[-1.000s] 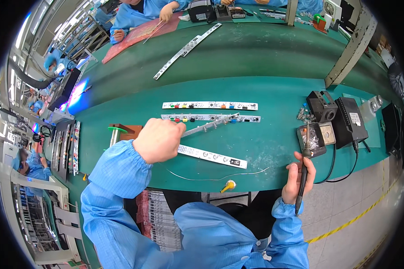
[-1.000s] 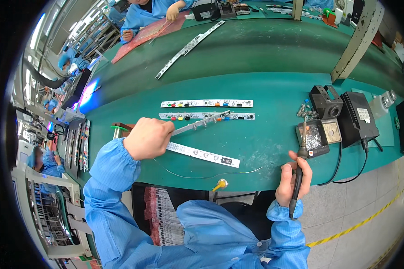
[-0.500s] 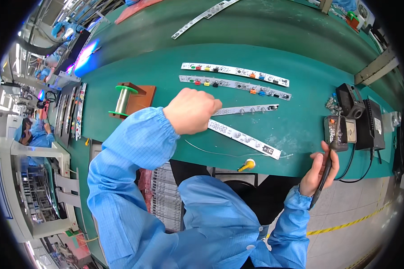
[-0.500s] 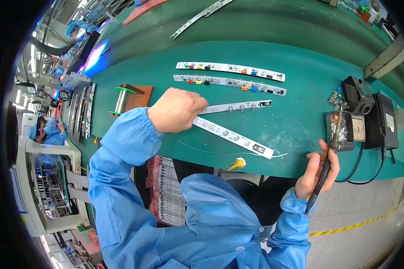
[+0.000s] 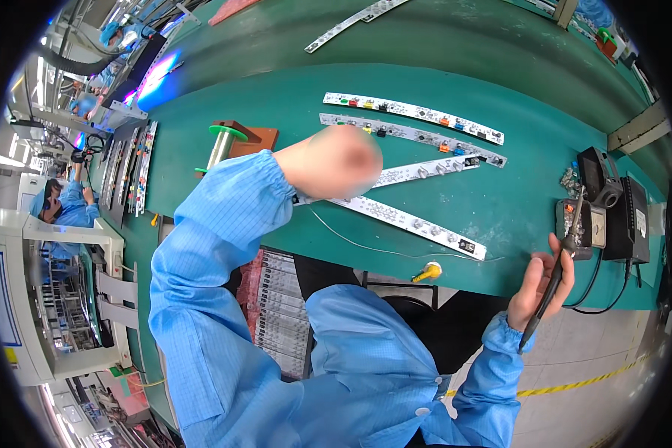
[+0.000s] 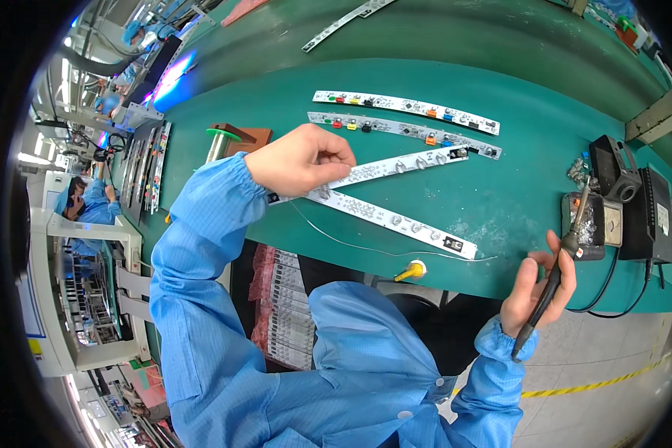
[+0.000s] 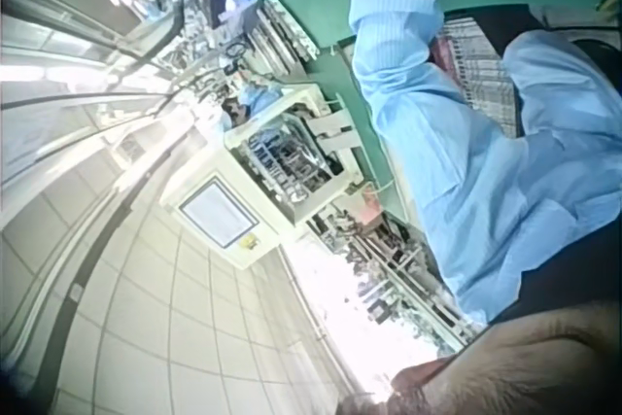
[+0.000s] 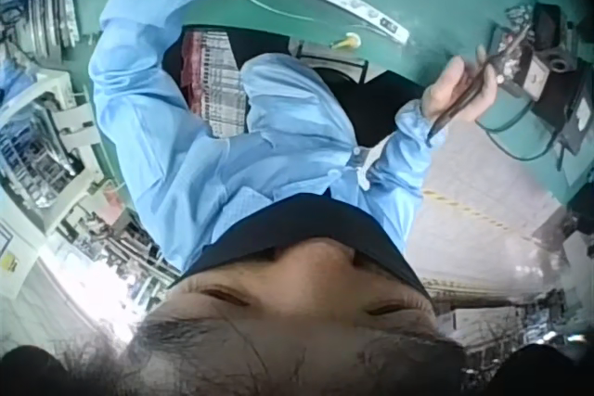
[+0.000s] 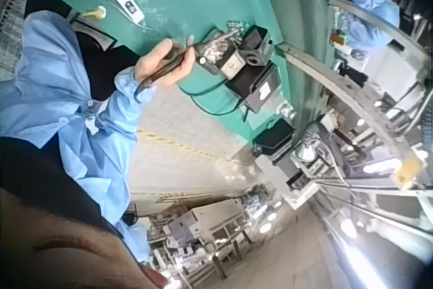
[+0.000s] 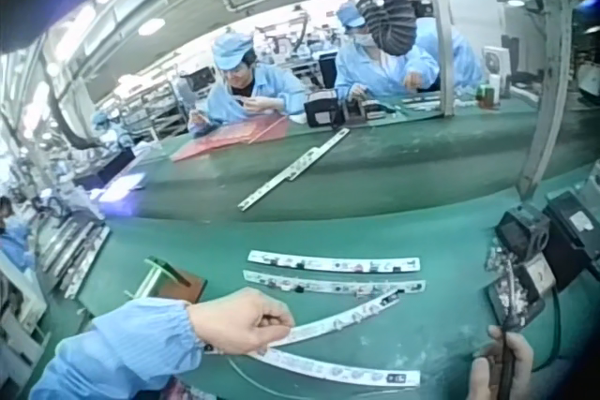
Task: Soldering components onto LED light strips at a manufacturing station.
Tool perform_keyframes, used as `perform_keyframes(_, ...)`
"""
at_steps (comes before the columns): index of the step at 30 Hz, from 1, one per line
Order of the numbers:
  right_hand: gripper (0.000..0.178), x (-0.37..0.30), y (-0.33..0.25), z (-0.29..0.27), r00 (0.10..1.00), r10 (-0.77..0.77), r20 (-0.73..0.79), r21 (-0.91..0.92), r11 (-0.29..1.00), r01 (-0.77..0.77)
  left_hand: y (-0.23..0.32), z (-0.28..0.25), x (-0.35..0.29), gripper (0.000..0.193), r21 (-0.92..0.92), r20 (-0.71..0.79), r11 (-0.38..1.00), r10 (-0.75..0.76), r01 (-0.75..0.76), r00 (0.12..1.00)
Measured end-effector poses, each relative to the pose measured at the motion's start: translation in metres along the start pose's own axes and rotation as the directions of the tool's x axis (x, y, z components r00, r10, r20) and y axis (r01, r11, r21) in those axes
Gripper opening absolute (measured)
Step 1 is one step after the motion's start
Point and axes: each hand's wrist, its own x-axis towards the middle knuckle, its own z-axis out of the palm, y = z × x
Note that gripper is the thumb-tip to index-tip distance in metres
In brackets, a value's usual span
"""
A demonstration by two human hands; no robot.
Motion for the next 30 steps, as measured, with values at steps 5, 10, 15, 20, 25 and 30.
perform_keyframes(5,0.066,-0.002,-0.024,0.031,0.916,-0.169,0.365,-0.045,0.979,0.198,-0.004,0.006,0.006,0.016,-0.065,0.090,0.998,0.007,-0.001,0.996)
perform_keyframes(10,0.061,-0.008,-0.032,0.049,0.852,-0.057,0.521,-0.163,0.973,0.164,0.004,0.012,0.009,0.015,0.003,0.161,0.999,-0.047,0.047,0.986)
perform_keyframes(15,0.058,-0.008,-0.024,0.051,0.824,-0.178,0.538,-0.078,0.963,0.259,-0.001,0.020,0.012,0.014,0.003,0.143,1.000,-0.013,0.013,0.990)
perform_keyframes(20,0.063,-0.012,-0.020,0.049,0.845,-0.159,0.510,-0.020,0.980,0.197,0.007,0.025,0.009,0.010,0.117,0.143,0.991,0.053,-0.070,0.988)
perform_keyframes(25,0.065,-0.011,-0.020,0.046,0.841,-0.132,0.525,-0.019,0.986,0.167,0.006,0.029,0.002,0.014,0.300,0.062,0.925,0.225,-0.233,0.972)
perform_keyframes(30,0.065,-0.013,-0.018,0.044,0.859,-0.109,0.500,-0.003,0.992,0.127,0.012,0.041,-0.003,0.011,0.360,-0.003,0.893,0.290,-0.270,0.957)
